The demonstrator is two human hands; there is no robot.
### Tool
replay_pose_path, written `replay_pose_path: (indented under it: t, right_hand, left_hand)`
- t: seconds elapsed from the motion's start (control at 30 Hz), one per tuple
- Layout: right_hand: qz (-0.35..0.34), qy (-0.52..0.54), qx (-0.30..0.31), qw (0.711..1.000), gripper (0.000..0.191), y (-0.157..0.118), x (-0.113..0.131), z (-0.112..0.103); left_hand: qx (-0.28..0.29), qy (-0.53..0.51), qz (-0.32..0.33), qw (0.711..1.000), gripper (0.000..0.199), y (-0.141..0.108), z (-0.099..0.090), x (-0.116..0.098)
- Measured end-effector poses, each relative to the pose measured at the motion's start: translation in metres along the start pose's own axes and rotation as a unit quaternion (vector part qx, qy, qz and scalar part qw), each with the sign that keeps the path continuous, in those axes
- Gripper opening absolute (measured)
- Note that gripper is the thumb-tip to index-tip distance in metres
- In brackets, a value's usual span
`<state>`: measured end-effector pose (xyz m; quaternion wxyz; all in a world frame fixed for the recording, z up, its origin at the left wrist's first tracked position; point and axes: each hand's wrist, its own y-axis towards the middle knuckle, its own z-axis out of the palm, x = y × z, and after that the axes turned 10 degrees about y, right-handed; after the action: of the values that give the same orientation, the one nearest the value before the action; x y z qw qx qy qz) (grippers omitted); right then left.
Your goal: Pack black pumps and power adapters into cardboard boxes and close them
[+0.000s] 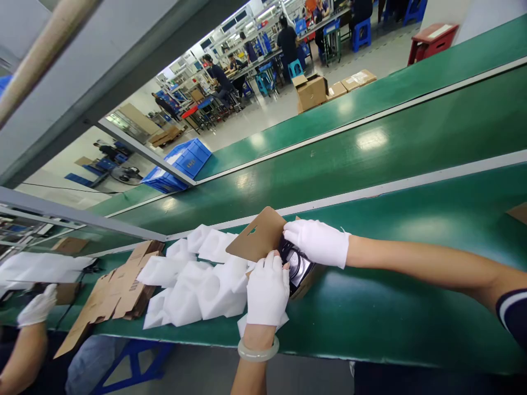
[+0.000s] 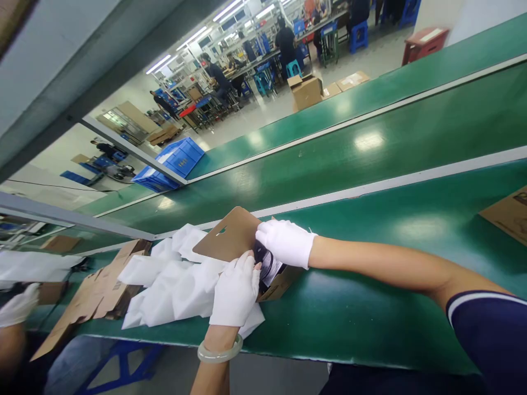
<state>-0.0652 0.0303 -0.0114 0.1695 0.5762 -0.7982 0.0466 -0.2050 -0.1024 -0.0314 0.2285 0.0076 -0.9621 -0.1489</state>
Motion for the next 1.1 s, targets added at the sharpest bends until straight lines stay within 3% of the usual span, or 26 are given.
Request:
replay_pose_path:
  t: [0.07,0.2,0.47,0.7,0.9,1.0,1.03,1.1]
  right_hand:
    - [0.036,-0.011,-0.019,0.999,0.019,-0.009,-0.002,0.001]
    - [0.029,-0.048,0.027,0.998,0.024,-0.008,0.001,0.004]
    - [-0.015,-0.072,0.086,0.994,0.016,0.006,0.002,-0.006]
    - [0.03,-0.051,-0.019,0.998,0.019,-0.001,0.006,-0.009]
    - [0.043,-0.084,0.12,0.988,0.026,0.017,0.02,-0.009]
    - [0.024,-0.072,0.143,0.987,0.025,0.018,0.015,-0.014]
    - [0.02,-0.041,0.124,0.991,0.02,0.016,0.009,-0.015]
    - [0.065,0.103,0.009,0.992,0.023,0.01,-0.011,-0.012]
  left_hand:
    - [0.051,0.019,-0.03,0.998,0.037,0.001,0.001,-0.009]
    - [0.099,0.035,-0.057,0.993,0.046,0.006,0.0,-0.017]
    - [0.05,-0.009,-0.022,0.998,0.061,0.006,0.003,-0.009]
    - [0.053,-0.03,-0.031,0.998,0.063,0.008,0.002,-0.009]
    - [0.083,-0.044,-0.056,0.994,0.059,0.011,-0.005,-0.015]
    - [0.089,-0.042,-0.056,0.994,0.055,0.01,-0.005,-0.015]
    - [0.086,-0.043,-0.055,0.994,0.056,0.01,-0.004,-0.015]
    - [0.08,-0.044,-0.051,0.995,0.058,0.009,-0.003,-0.014]
